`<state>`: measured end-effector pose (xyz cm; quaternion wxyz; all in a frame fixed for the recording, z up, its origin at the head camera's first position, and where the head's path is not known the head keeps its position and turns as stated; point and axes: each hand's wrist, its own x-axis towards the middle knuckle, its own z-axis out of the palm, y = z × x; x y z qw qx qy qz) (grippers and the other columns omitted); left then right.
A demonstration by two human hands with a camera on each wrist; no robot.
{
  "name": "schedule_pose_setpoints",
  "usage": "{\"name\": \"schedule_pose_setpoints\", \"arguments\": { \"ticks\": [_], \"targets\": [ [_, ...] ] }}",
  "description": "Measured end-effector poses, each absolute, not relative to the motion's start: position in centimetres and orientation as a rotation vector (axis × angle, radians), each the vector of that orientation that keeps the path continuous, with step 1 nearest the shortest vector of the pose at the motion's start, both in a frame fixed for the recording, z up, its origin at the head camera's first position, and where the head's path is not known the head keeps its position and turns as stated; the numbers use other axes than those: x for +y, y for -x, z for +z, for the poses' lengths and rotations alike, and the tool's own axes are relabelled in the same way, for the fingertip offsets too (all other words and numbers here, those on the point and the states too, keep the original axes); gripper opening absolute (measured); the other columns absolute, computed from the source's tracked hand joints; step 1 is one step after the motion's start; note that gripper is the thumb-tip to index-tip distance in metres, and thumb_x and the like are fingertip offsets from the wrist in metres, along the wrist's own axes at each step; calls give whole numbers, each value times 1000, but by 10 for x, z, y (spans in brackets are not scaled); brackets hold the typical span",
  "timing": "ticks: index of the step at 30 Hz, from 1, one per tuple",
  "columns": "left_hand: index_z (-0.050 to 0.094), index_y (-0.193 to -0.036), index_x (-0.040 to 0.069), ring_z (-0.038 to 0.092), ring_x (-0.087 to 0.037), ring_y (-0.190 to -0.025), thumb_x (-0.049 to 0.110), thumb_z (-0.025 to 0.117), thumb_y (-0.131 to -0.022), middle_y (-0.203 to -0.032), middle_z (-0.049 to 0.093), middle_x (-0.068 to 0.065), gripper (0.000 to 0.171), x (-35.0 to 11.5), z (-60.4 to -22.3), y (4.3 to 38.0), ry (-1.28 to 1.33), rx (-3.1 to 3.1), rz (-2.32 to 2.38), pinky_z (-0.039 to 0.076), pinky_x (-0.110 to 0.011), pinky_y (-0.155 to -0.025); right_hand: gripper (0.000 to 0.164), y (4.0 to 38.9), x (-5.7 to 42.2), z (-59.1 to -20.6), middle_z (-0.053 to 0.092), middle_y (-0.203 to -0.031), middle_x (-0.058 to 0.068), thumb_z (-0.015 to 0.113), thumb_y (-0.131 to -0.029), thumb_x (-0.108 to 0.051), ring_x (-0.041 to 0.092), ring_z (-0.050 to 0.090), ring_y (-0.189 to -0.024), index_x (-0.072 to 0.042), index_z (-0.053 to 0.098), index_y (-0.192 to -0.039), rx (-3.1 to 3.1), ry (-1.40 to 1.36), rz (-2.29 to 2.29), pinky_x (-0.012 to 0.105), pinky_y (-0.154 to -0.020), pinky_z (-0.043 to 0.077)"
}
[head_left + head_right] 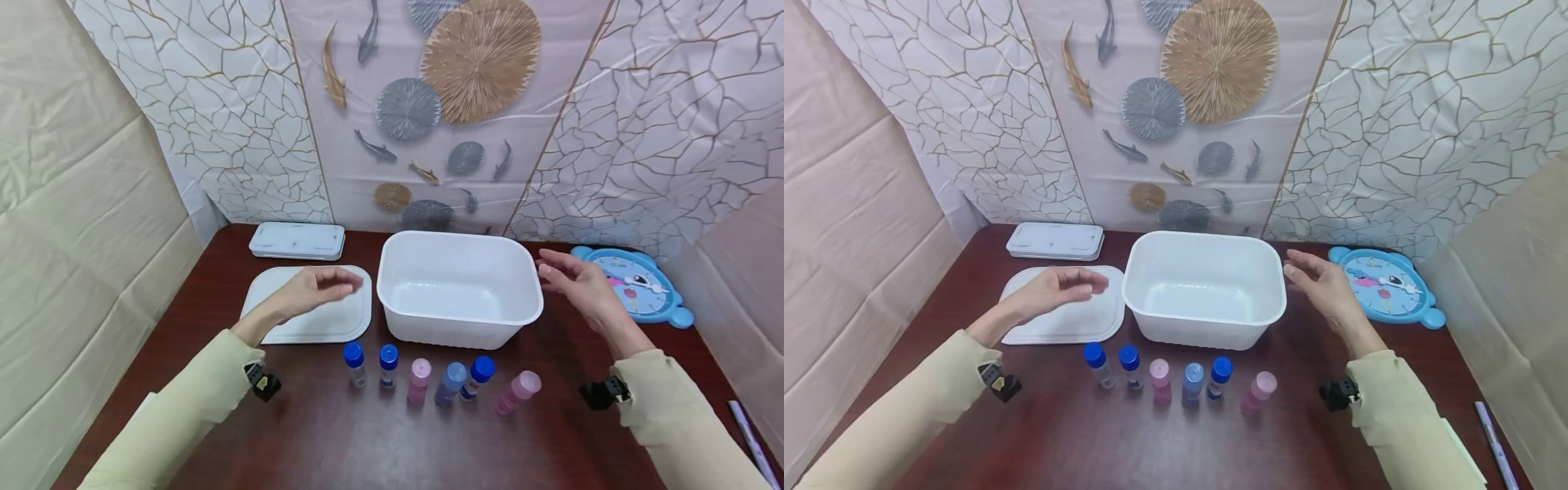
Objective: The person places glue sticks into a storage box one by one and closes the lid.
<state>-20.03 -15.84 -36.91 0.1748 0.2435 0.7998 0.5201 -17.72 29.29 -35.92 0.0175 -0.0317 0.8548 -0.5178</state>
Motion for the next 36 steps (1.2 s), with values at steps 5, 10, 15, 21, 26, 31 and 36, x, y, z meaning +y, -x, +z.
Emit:
{"name": "schedule_pose_setpoints", "arguments": {
  "ticks": [5,10,15,21,26,31,36],
  "targets": [
    [55,-119,-10,60,-19,-108,13,67,-88,-118,58,-28,40,-162,-375,182,-857,1879,1481,49,-28,-95,61,179,290,-364,58,-98,-19,57,-95,-19,-7,60,-84,11,31,-140,2511,111,-1753,14,-71,54],
    [48,-118,-16,64,-16,-100,20,77,-79,-114,61,-12,60,-159,-382,171,-833,1615,1495,52,-29,-89,58,178,289,-366,59,-94,-17,58,-93,-12,-4,59,-83,14,32,-138,2458,107,-1831,15,-69,54],
    [48,-116,-17,64,-11,-83,12,76,-79,-101,60,-4,55,-154,-391,165,-832,1556,1437,55,-24,-75,57,177,287,-367,56,-89,-17,57,-93,-11,-3,57,-81,14,31,-138,2436,94,-1864,14,-69,54],
    [52,-113,-18,62,-9,-78,3,73,-80,-94,60,-5,44,-152,-397,165,-888,1610,1408,55,-21,-73,57,178,288,-368,55,-88,-16,57,-94,-12,-3,56,-81,14,32,-138,2456,100,-1840,14,-70,53],
    [59,-113,-10,63,-9,-86,5,72,-81,-102,65,-20,37,-156,-377,175,-945,1733,1393,54,-25,-79,55,178,287,-367,54,-90,-16,56,-95,-13,-3,55,-82,11,34,-139,2508,93,-1780,14,-72,53],
    [60,-114,-6,62,-18,-101,5,70,-82,-110,67,-14,35,-154,-319,202,-944,1899,1425,51,-34,-90,54,178,287,-365,53,-91,-15,56,-95,-12,-3,53,-84,10,35,-139,2520,77,-1762,13,-73,53],
    [57,-122,-1,59,-23,-103,3,64,-86,-114,64,-10,37,-127,-266,229,-829,1992,1577,51,-37,-90,54,178,286,-365,54,-93,-17,57,-94,-12,-5,53,-85,10,35,-139,2512,56,-1759,11,-74,51]
  ]
}}
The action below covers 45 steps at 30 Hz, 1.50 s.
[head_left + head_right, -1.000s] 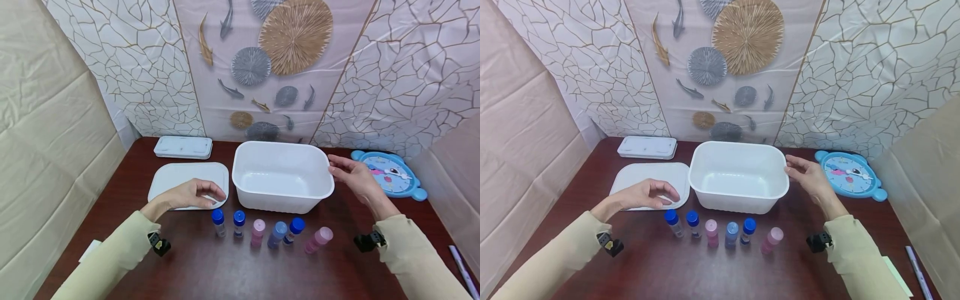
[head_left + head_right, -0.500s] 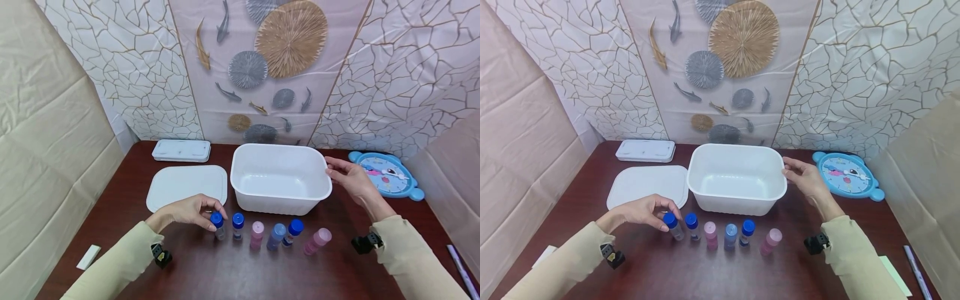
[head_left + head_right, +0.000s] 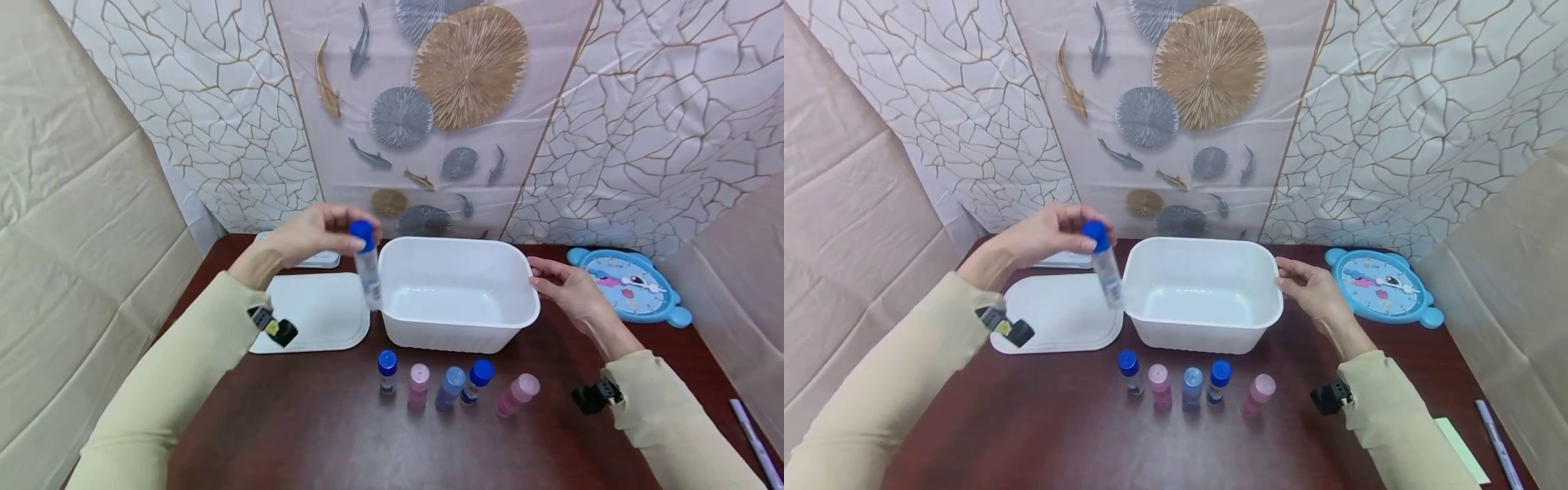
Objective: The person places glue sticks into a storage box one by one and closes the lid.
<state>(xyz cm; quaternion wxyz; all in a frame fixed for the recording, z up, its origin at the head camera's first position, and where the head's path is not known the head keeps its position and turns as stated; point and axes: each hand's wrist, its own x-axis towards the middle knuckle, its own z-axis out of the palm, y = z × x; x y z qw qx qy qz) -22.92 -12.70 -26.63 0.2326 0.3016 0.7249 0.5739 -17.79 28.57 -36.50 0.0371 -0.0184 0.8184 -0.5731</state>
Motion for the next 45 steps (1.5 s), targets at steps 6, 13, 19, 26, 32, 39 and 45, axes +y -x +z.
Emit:
{"name": "schedule_pose_setpoints", "arguments": {
  "ticks": [6,13,19,26,32,39,45],
  "targets": [
    [57,-124,0,59,-17,-96,1,64,-87,-108,61,-10,38,-58,-256,253,-652,1970,1686,53,-31,-88,54,177,288,-365,54,-95,-17,57,-94,-14,-5,52,-87,7,36,-139,2535,39,-1734,10,-75,51],
    [60,-121,1,61,-12,-91,2,69,-83,-102,66,-7,38,12,-282,268,-576,2043,1550,53,-24,-84,54,175,287,-362,53,-99,-12,58,-94,-16,-4,52,-88,5,39,-139,2560,10,-1703,13,-78,51],
    [64,-115,7,62,-18,-100,6,72,-82,-113,64,-10,34,46,-302,267,-527,2174,1348,54,-24,-83,52,174,284,-363,55,-107,0,57,-94,-15,-1,52,-89,4,39,-140,2545,-14,-1697,13,-78,51],
    [68,-107,8,61,-14,-88,7,76,-78,-104,67,-8,30,72,-321,264,-498,2312,1226,54,-21,-75,51,175,284,-363,54,-110,4,57,-95,-15,1,51,-90,3,40,-140,2547,-42,-1694,11,-78,50],
    [69,-105,8,59,-13,-82,6,77,-77,-103,68,-8,30,81,-327,262,-473,2324,1189,55,-22,-75,51,174,284,-363,49,-124,20,56,-95,-16,9,49,-95,0,39,-141,2575,-70,-1640,14,-80,51],
    [70,-103,8,60,-11,-83,6,77,-76,-101,70,-7,28,84,-330,259,-508,2351,1151,51,-17,-71,51,173,284,-362,48,-126,23,55,-96,-15,9,49,-95,0,38,-141,2596,-46,-1627,12,-78,50],
    [71,-103,9,59,-10,-85,6,78,-75,-99,71,-5,29,88,-341,256,-503,2393,1147,50,-16,-73,51,173,284,-362,48,-127,24,55,-96,-15,10,50,-96,0,38,-142,2597,-42,-1624,11,-77,50]
  ]
}}
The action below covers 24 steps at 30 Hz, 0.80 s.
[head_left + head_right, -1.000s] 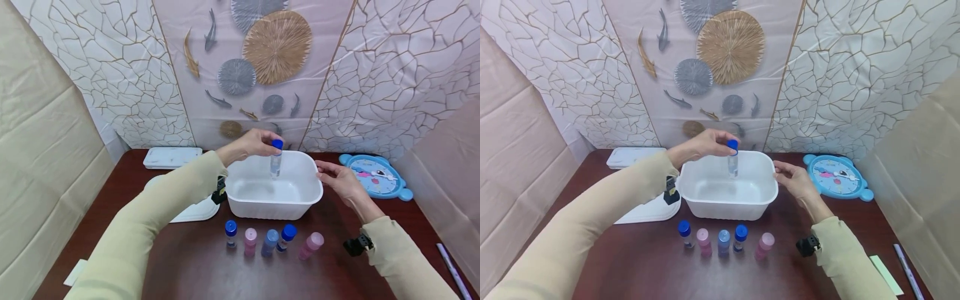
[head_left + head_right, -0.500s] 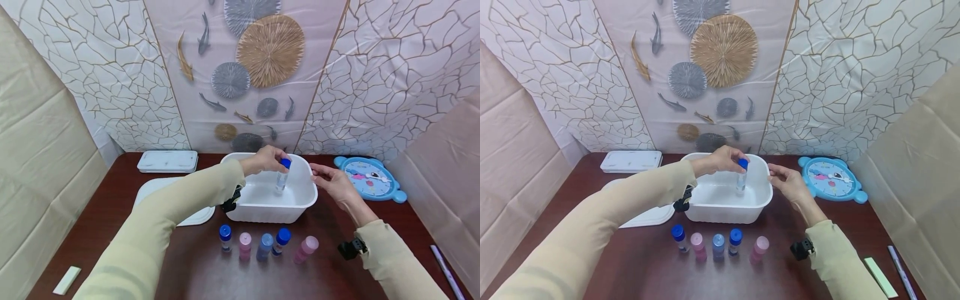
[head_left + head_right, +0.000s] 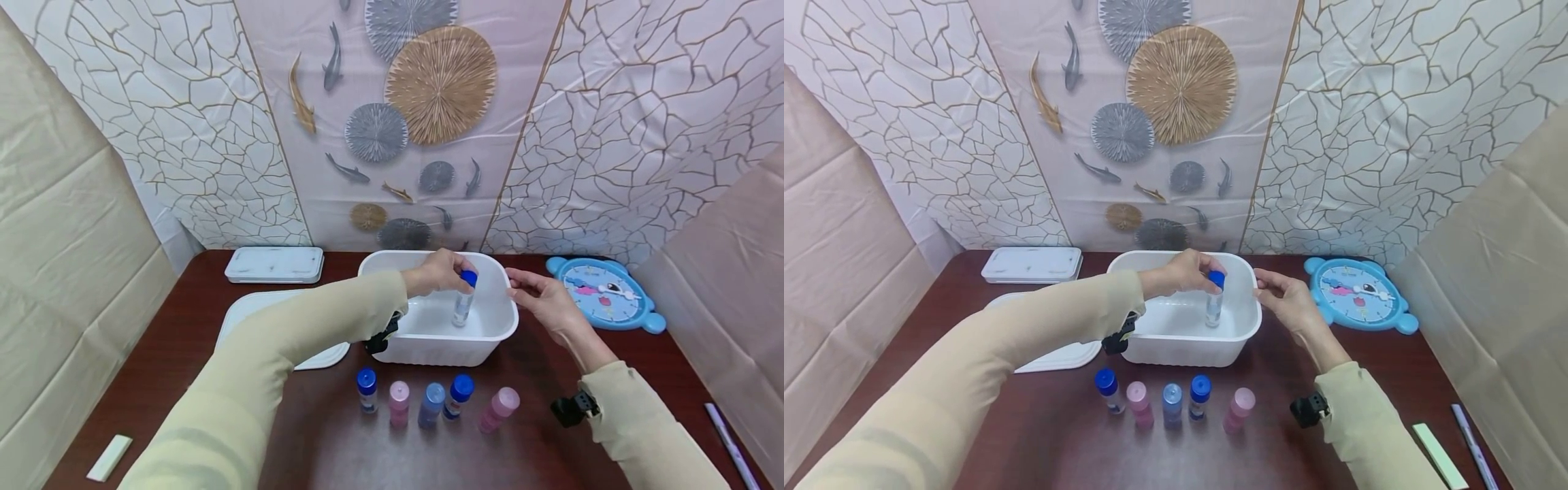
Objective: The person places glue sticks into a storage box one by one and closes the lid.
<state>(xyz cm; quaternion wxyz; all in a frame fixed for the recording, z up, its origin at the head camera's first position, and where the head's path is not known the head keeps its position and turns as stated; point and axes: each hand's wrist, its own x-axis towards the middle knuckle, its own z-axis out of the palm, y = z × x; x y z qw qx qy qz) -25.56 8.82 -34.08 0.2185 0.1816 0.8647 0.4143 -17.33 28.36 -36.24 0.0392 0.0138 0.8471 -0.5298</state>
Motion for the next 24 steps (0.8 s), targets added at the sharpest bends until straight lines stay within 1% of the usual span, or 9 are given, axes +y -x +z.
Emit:
{"name": "schedule_pose_setpoints", "arguments": {
  "ticks": [6,10,14,16,21,24],
  "targets": [
    [71,-102,9,57,-10,-81,4,79,-74,-97,70,-5,30,91,-351,252,-457,2432,1178,50,-18,-74,52,172,283,-363,49,-127,23,56,-95,-17,15,50,-99,-2,39,-142,2581,-46,-1622,16,-83,51],
    [71,-103,9,60,-11,-84,4,79,-73,-99,71,-5,31,93,-352,250,-454,2433,1203,52,-20,-76,51,172,284,-363,49,-126,23,55,-96,-18,14,50,-97,-2,39,-142,2593,-35,-1614,17,-84,51],
    [70,-107,9,63,-13,-93,6,79,-74,-104,71,-5,34,95,-351,250,-481,2428,1192,52,-19,-79,50,173,285,-363,49,-125,23,55,-96,-16,12,51,-95,-1,39,-141,2605,-27,-1615,16,-82,51],
    [68,-113,9,63,-15,-100,6,78,-75,-109,69,-5,39,95,-349,249,-496,2417,1190,51,-19,-82,50,173,285,-362,49,-125,23,55,-96,-16,13,50,-95,-1,39,-141,2604,-25,-1616,14,-81,50],
    [58,-129,9,58,-19,-116,7,76,-78,-125,62,-7,54,89,-336,247,-518,2367,1211,50,-21,-90,51,173,284,-362,48,-126,23,54,-96,-16,16,49,-98,-1,38,-142,2611,-39,-1595,14,-80,51],
    [54,-132,8,56,-20,-119,10,74,-81,-129,60,-9,55,78,-321,242,-542,2291,1252,50,-24,-92,51,173,283,-361,48,-126,23,54,-96,-16,18,49,-100,-1,38,-142,2616,-50,-1584,15,-80,51]
  ]
}}
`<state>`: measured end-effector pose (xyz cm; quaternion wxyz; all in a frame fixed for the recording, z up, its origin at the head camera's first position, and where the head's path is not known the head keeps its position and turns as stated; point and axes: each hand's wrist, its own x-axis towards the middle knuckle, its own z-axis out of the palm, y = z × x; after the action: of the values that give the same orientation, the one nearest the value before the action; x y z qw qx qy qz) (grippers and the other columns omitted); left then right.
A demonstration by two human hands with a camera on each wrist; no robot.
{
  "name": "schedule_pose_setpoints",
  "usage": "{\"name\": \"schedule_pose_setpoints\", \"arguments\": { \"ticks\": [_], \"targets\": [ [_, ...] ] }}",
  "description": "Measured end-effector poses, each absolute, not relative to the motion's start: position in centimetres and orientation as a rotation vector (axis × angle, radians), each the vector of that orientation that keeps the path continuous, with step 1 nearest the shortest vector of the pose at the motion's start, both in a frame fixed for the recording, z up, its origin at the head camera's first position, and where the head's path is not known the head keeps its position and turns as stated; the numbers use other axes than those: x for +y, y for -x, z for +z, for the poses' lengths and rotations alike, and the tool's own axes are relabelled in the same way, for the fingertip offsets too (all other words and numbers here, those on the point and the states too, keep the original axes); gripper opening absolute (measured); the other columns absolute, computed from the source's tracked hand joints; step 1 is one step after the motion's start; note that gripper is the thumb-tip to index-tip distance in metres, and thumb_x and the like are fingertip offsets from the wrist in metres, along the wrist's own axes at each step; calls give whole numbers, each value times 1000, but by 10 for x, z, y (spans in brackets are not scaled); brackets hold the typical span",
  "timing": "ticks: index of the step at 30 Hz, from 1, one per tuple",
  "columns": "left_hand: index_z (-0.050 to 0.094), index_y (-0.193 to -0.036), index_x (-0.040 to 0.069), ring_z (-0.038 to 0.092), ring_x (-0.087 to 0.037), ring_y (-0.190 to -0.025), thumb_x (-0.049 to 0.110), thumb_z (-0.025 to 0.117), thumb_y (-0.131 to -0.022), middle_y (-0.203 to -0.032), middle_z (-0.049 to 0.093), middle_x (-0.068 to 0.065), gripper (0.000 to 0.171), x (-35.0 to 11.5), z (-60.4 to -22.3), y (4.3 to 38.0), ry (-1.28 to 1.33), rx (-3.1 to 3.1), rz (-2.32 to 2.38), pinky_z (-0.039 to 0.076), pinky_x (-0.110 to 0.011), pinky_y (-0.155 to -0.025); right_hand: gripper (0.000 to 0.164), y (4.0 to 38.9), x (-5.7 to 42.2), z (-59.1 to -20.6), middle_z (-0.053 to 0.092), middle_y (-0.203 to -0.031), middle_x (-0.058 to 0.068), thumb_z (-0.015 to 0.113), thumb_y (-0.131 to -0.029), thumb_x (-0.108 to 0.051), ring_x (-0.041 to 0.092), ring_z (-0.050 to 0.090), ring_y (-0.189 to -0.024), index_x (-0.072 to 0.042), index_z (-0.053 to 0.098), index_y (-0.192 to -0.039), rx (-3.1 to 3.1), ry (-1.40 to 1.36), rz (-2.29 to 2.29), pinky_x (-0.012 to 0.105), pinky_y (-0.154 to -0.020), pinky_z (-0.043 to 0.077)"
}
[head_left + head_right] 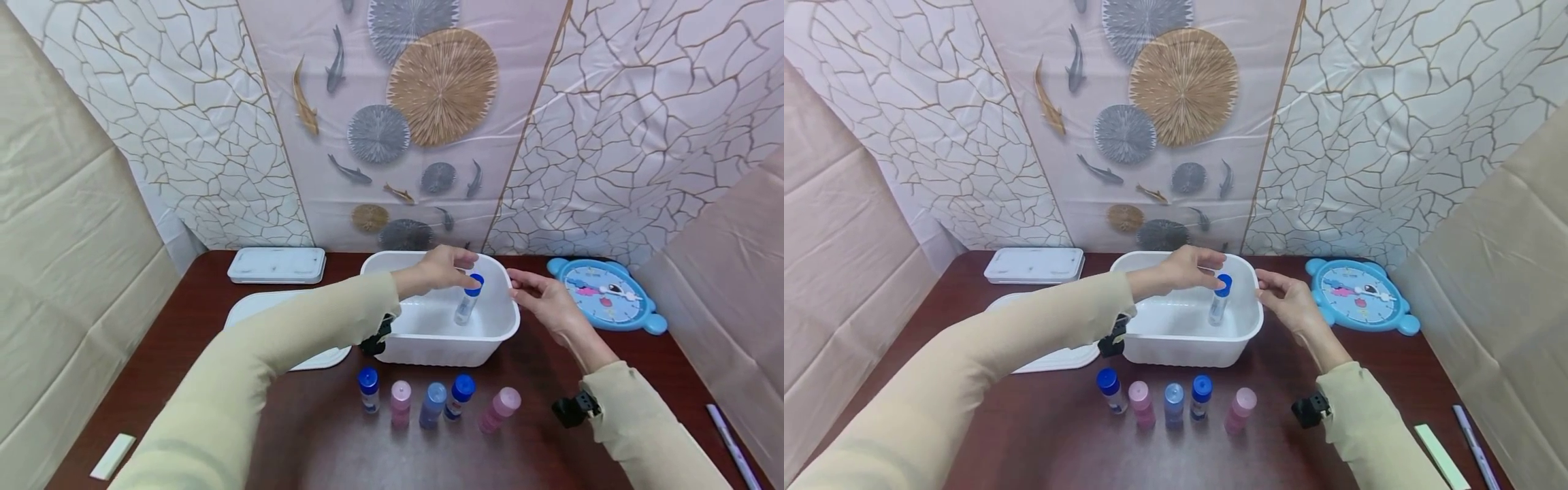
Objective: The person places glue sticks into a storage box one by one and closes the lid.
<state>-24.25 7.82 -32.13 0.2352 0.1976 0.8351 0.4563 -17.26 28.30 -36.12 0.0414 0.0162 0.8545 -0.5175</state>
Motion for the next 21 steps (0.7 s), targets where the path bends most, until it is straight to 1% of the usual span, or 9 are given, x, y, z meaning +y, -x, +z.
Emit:
{"name": "schedule_pose_setpoints", "arguments": {
  "ticks": [4,7,10,12,15,18,21],
  "targets": [
    [53,-131,4,55,-19,-119,10,70,-85,-129,59,-12,49,50,-303,229,-704,2137,1311,49,-24,-93,50,173,283,-362,48,-126,22,53,-97,-17,14,49,-98,-1,38,-142,2618,-45,-1591,13,-79,50],
    [55,-127,0,60,-18,-112,6,67,-87,-126,60,-16,42,20,-296,215,-847,2017,1359,51,-24,-91,50,173,283,-362,48,-125,22,53,-97,-16,7,49,-94,0,38,-142,2617,-31,-1602,11,-78,49],
    [58,-121,-5,63,-17,-103,1,66,-86,-119,62,-20,37,-14,-297,201,-928,1922,1398,52,-28,-89,51,173,283,-362,48,-125,21,54,-96,-17,4,49,-93,0,38,-142,2610,-29,-1609,12,-80,50],
    [60,-117,-5,64,-17,-99,0,67,-85,-114,65,-19,34,-36,-301,193,-959,1891,1391,53,-30,-87,51,173,282,-363,48,-125,22,54,-96,-17,2,49,-93,1,38,-142,2604,-26,-1615,11,-80,49],
    [62,-113,-3,64,-23,-99,3,69,-83,-108,67,-17,32,-66,-311,183,-982,1878,1339,54,-31,-85,51,172,282,-363,48,-125,22,53,-97,-18,1,50,-92,1,37,-141,2606,-24,-1615,11,-80,49],
    [62,-113,-4,64,-26,-102,4,71,-82,-109,67,-17,33,-88,-327,175,-977,1828,1322,54,-31,-84,51,173,283,-363,47,-125,22,53,-97,-17,1,50,-91,1,37,-142,2605,-27,-1619,11,-80,50],
    [58,-116,-9,63,-23,-103,2,71,-81,-113,64,-21,39,-101,-345,169,-939,1742,1357,54,-31,-87,51,174,283,-364,47,-126,22,53,-97,-18,2,50,-92,0,37,-142,2605,-35,-1615,12,-81,50]
  ]
}}
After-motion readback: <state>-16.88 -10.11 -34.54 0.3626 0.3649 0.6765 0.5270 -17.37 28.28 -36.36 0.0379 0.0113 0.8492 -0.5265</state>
